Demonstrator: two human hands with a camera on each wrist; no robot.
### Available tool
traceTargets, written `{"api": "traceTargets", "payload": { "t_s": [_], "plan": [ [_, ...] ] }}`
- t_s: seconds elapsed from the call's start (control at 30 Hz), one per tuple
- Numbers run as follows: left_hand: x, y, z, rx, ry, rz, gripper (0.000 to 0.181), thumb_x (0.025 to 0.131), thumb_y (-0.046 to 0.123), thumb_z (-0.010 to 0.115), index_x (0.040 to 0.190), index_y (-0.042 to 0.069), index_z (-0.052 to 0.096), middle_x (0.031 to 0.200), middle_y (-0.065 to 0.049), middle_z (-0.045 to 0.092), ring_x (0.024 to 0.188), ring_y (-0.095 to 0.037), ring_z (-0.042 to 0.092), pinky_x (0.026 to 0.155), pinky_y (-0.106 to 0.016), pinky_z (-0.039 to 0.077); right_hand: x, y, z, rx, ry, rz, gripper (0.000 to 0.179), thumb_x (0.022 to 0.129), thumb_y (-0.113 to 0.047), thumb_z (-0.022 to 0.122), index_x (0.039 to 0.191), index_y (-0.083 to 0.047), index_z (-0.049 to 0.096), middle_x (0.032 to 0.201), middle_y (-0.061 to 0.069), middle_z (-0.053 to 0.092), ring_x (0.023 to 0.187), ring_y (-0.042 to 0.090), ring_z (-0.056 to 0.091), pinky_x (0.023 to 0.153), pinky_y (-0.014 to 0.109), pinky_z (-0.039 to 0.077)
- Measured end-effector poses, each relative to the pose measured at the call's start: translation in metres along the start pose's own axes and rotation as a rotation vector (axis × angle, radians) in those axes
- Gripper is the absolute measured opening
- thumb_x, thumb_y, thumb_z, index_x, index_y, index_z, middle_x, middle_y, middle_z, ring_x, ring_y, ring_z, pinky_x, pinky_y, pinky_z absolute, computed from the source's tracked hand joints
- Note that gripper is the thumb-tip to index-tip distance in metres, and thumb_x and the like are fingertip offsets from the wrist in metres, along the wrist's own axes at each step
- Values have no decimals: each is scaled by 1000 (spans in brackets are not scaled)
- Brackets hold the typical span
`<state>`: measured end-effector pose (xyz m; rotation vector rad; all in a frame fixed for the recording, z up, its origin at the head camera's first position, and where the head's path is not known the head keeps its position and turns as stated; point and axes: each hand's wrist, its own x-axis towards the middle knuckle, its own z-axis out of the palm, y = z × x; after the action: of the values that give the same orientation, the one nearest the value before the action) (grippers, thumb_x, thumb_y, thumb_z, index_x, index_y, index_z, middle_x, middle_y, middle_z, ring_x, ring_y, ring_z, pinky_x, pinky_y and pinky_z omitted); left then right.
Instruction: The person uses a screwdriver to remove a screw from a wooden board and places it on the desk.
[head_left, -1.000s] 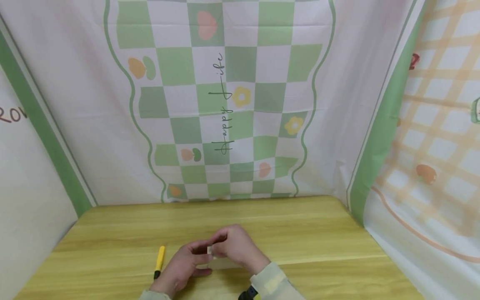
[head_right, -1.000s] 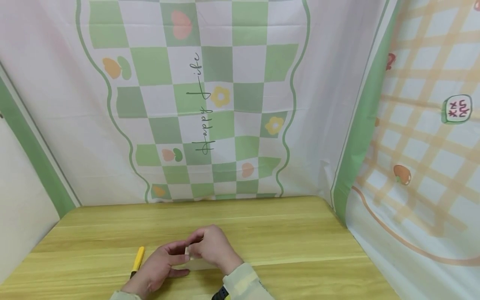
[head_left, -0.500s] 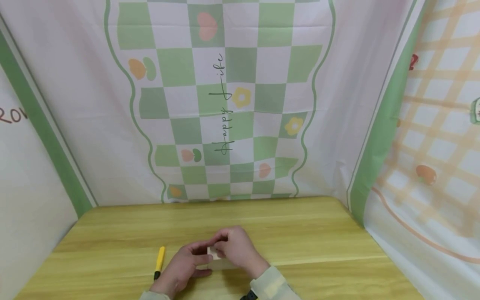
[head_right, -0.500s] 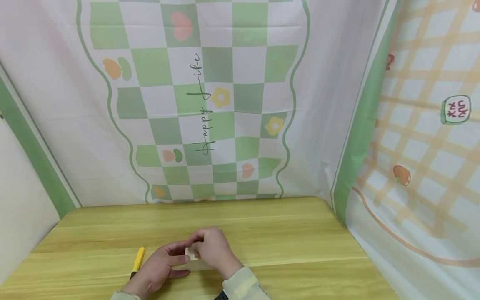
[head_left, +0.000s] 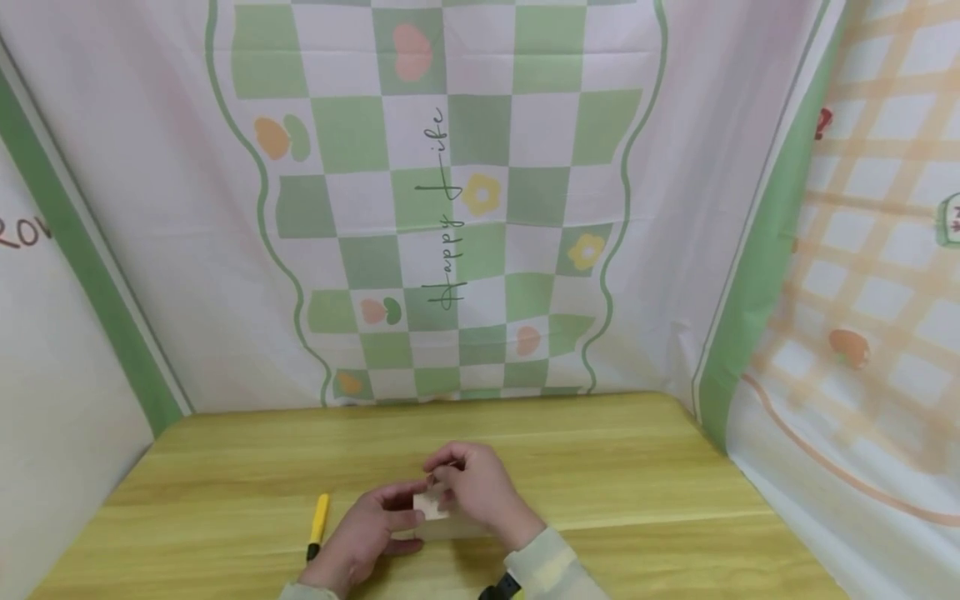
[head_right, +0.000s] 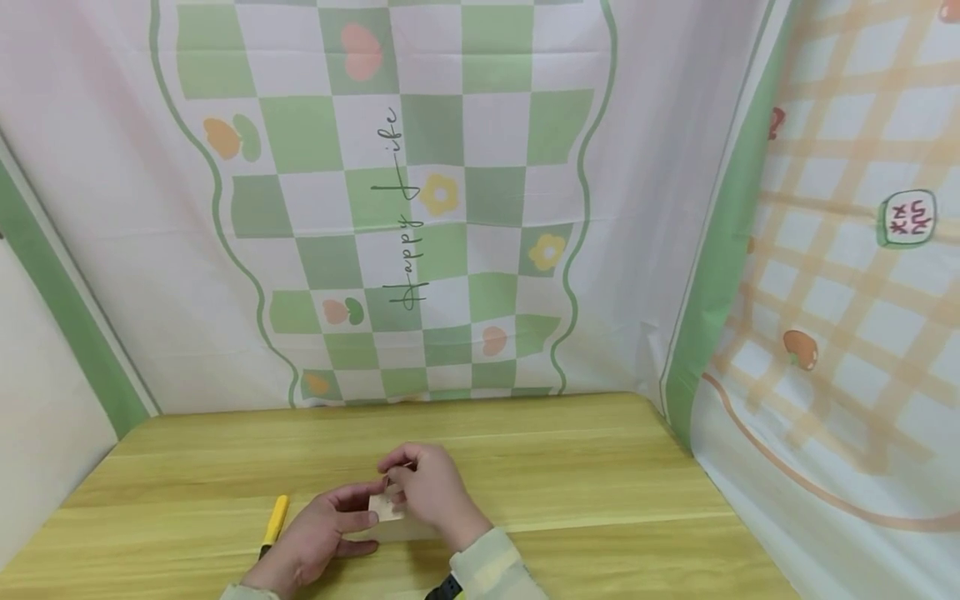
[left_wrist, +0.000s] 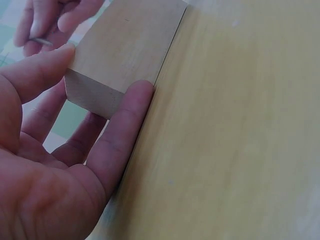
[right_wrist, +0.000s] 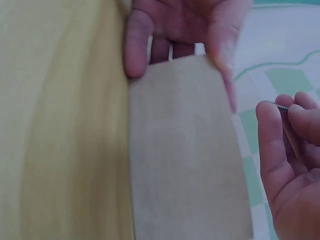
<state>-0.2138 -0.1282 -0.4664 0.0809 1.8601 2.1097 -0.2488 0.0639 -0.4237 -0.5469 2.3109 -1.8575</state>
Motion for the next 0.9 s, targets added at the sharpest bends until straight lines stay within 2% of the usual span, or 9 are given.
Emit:
{"api": "traceTargets", "payload": {
  "t_s": [0.13,0.37,0.67,0.9],
  "plan": [
    [-1,1,1,8,13,-6,50,90,4,72,137,-4,55,126,-16,59,105,-30,61,82,-47,58,0,-1,-12,93,13,39,12,96,-1,61,103,-2,72,97,10,70,85,24,66,68,36,60],
    [0,2,2,23,36,-28,51,89,3,72,138,-2,55,130,-18,55,104,-28,61,82,-47,58,-2,2,-45,227,33,77,18,97,-4,64,112,5,66,107,17,69,89,25,67,75,39,59],
    [2,-2,1,25,43,-31,52,89,2,72,138,-1,56,133,-19,53,105,-30,61,82,-47,58,-16,16,-116,273,117,145,23,96,0,63,116,10,61,109,20,67,90,24,67,76,32,58],
    [2,-3,0,25,49,-30,51,88,3,73,137,0,57,133,-20,52,106,-31,60,82,-46,58,-35,34,-173,261,118,232,23,99,-2,60,119,10,59,111,17,67,92,24,66,80,34,58]
  ]
}}
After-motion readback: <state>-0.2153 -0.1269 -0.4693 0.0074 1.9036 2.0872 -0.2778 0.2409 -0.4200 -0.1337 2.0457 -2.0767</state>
